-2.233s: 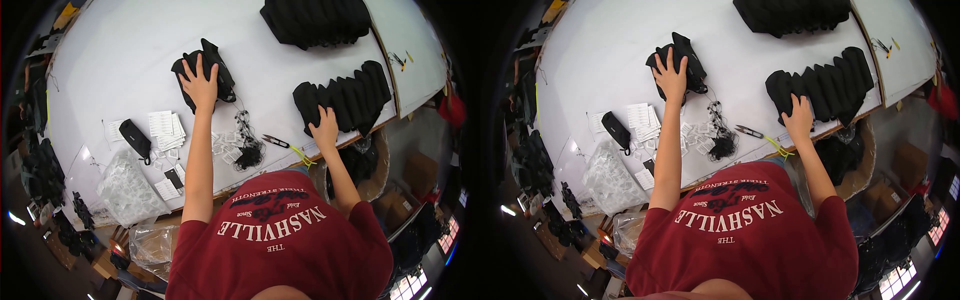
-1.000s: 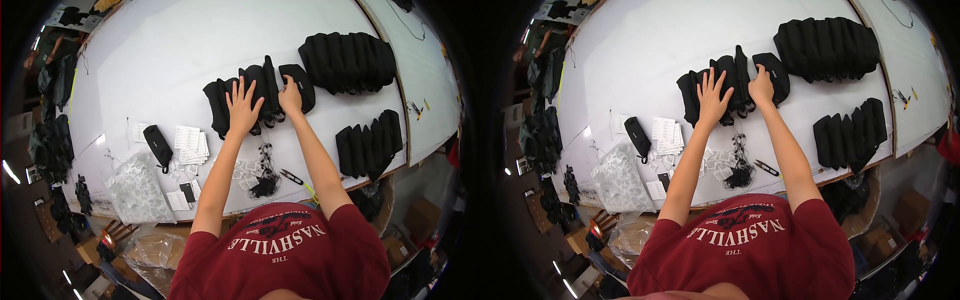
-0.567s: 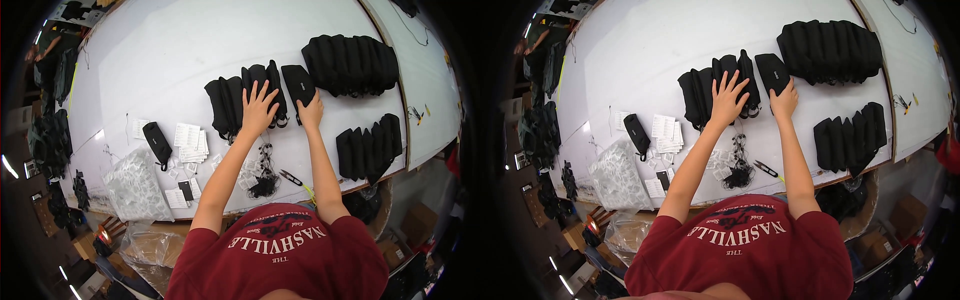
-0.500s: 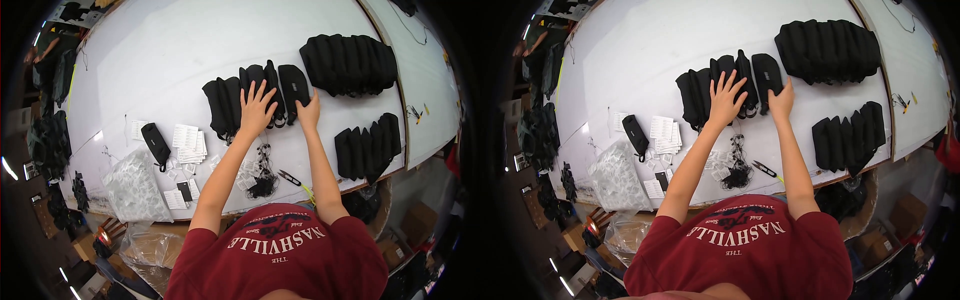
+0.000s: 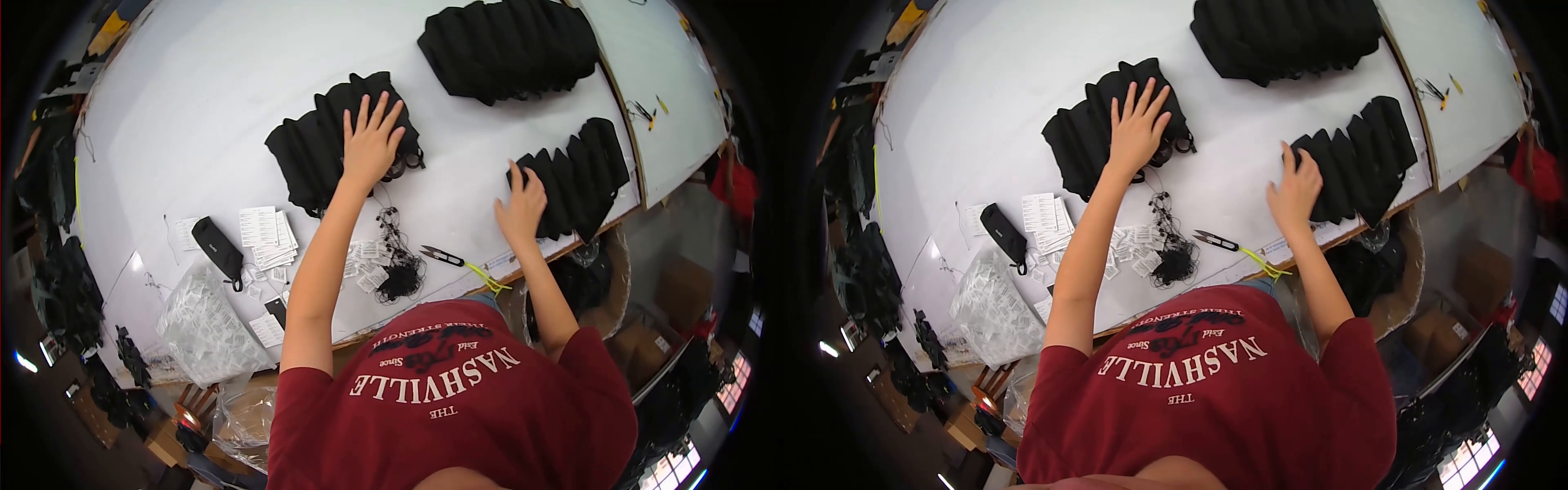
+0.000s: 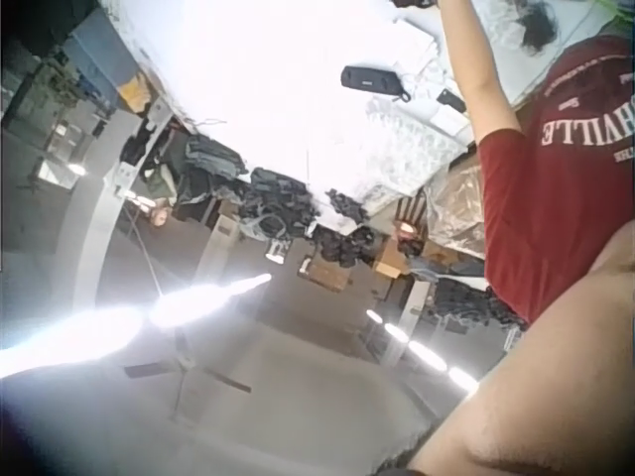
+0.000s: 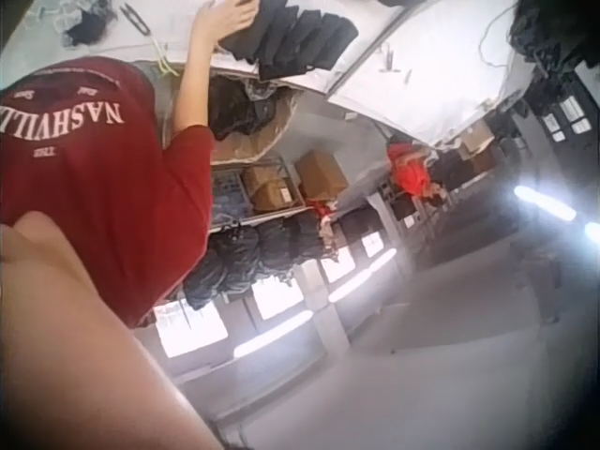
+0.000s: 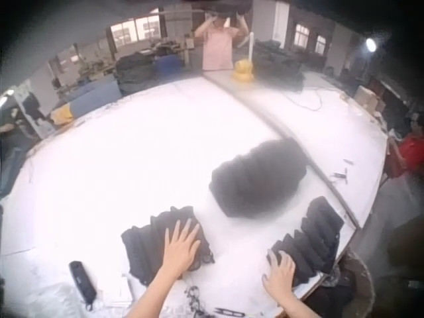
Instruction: Packing small black pouches with instructional cards and silica gel packets before placing them into a bin.
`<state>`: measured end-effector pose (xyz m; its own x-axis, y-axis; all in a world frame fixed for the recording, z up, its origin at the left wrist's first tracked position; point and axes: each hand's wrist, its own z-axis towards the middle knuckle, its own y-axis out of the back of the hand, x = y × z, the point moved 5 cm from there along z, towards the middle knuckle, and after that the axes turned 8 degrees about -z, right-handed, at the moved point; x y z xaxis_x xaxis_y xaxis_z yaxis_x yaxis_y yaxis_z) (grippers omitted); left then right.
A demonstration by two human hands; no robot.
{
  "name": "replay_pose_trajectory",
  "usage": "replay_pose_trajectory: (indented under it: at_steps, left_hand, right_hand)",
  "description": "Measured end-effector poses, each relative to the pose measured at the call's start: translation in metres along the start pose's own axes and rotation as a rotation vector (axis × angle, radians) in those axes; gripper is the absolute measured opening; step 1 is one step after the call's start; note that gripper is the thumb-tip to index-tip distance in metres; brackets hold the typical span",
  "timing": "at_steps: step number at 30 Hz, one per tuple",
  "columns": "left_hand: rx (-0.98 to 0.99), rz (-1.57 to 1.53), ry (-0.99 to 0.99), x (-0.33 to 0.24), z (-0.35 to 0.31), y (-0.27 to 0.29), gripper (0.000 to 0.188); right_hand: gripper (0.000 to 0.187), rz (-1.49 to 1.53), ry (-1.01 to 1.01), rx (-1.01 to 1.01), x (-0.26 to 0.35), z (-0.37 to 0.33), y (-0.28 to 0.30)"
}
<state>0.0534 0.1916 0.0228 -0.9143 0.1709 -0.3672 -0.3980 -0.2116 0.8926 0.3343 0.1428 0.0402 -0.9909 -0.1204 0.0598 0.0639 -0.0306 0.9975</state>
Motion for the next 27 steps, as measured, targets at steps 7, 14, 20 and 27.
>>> replay_pose_trajectory:
  at_steps: [7,14,20,27]
  left_hand:
    - [0.022,-0.014,0.001,0.001,0.005,-0.003,0.044]
    - [0.037,-0.049,0.039,0.007,-0.001,-0.002,0.044]
    - [0.086,-0.177,0.096,0.002,0.004,-0.001,0.043]
    - [0.020,-0.395,0.033,-0.031,0.017,0.011,0.042]
  right_hand:
    - [0.037,-0.045,-0.129,-0.179,-0.090,-0.059,-0.014]
    - [0.035,1.664,-0.443,0.194,0.023,0.053,0.000]
    - [0.034,1.668,-0.373,0.585,0.102,0.140,-0.112]
    - [0.032,1.215,0.050,0.314,0.107,0.172,-0.114]
